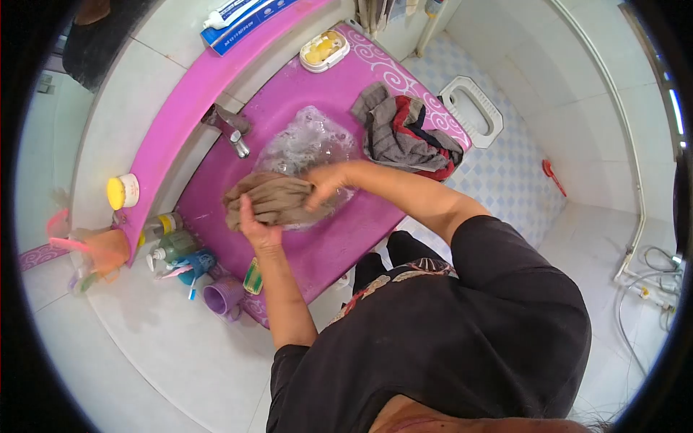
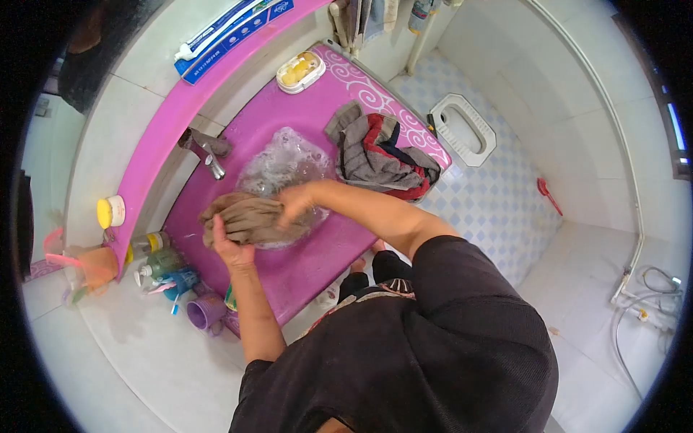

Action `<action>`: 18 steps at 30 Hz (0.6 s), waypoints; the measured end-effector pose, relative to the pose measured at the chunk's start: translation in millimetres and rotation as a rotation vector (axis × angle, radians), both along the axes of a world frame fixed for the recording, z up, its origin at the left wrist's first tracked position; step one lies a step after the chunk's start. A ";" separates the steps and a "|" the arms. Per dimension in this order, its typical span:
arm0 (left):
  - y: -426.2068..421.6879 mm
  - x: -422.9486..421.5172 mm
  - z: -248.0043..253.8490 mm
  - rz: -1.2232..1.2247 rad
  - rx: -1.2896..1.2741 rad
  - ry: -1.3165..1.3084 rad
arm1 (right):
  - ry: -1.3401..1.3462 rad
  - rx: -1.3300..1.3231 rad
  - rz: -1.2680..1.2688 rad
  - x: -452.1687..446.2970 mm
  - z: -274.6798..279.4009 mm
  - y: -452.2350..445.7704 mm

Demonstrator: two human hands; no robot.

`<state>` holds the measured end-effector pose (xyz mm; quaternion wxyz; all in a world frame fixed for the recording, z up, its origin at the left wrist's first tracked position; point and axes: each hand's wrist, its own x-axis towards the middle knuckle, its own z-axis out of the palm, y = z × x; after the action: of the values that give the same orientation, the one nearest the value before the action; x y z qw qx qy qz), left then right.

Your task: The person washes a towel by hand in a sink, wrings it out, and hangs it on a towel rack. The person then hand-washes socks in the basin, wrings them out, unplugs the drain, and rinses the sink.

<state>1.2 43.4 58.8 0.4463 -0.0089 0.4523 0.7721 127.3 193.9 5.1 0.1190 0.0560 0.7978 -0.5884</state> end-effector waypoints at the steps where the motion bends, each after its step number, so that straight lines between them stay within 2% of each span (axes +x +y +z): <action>1: -3.7 -9.7 6.2 0.012 0.044 -0.057 | -0.080 0.015 -0.042 5.9 -0.3 0.6; 3: -13.3 -21.9 8.1 0.047 0.073 -0.153 | -0.157 0.027 -0.069 9.1 -3.1 1.4; 4: -19.2 -22.7 -3.7 0.059 0.068 -0.153 | 0.016 -0.172 -0.357 9.7 -5.2 3.8; 5: -25.8 -21.9 -25.7 0.014 -0.078 -0.128 | 0.188 -0.373 -0.650 10.8 -7.5 5.3; 6: -28.9 -20.0 -46.1 -0.039 -0.218 -0.103 | 0.186 -0.374 -0.651 6.3 -10.6 8.9; 8: -21.1 6.0 -64.8 -0.049 -0.221 -0.137 | 0.406 -1.117 -0.883 -10.6 -20.3 17.6; 9: -14.3 18.0 -67.1 -0.021 -0.085 -0.312 | 0.343 -1.254 -0.701 -13.4 -11.6 10.4; 10: -6.3 21.9 -69.2 0.002 0.052 -0.483 | 0.117 -0.464 -0.727 -20.0 -3.8 -13.1; 11: -2.1 18.4 -81.7 0.054 0.044 -0.444 | -0.120 0.321 -0.678 -23.8 29.2 -49.1; 12: -8.2 27.3 -85.1 0.047 0.038 -0.458 | -0.050 0.337 -0.455 -26.2 36.9 -83.3; 13: -19.4 43.7 -87.1 0.136 -0.076 0.056 | 0.016 0.348 -0.226 -25.0 39.9 -107.7; 14: -22.3 57.9 -85.1 0.220 -0.183 0.575 | 0.000 0.350 -0.226 -20.7 40.7 -118.5; 15: -18.7 66.0 -83.6 0.217 -0.185 0.565 | 0.169 0.626 -0.394 -17.6 41.5 -126.8; 16: -12.9 69.4 -81.3 0.209 -0.218 0.410 | 0.349 0.900 -0.562 -19.3 41.9 -130.8; 17: -3.0 70.7 -72.1 0.201 -0.249 0.259 | 0.149 0.505 -0.571 -45.1 -22.6 -125.4; 18: 7.1 71.1 -62.3 0.196 -0.280 0.109 | 0.152 0.501 -0.571 -43.7 -23.9 -99.1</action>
<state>72.3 50.5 -3.4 0.3383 -0.0731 0.5759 0.7407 83.5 94.8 -18.7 -0.1262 0.2594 0.8757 -0.3873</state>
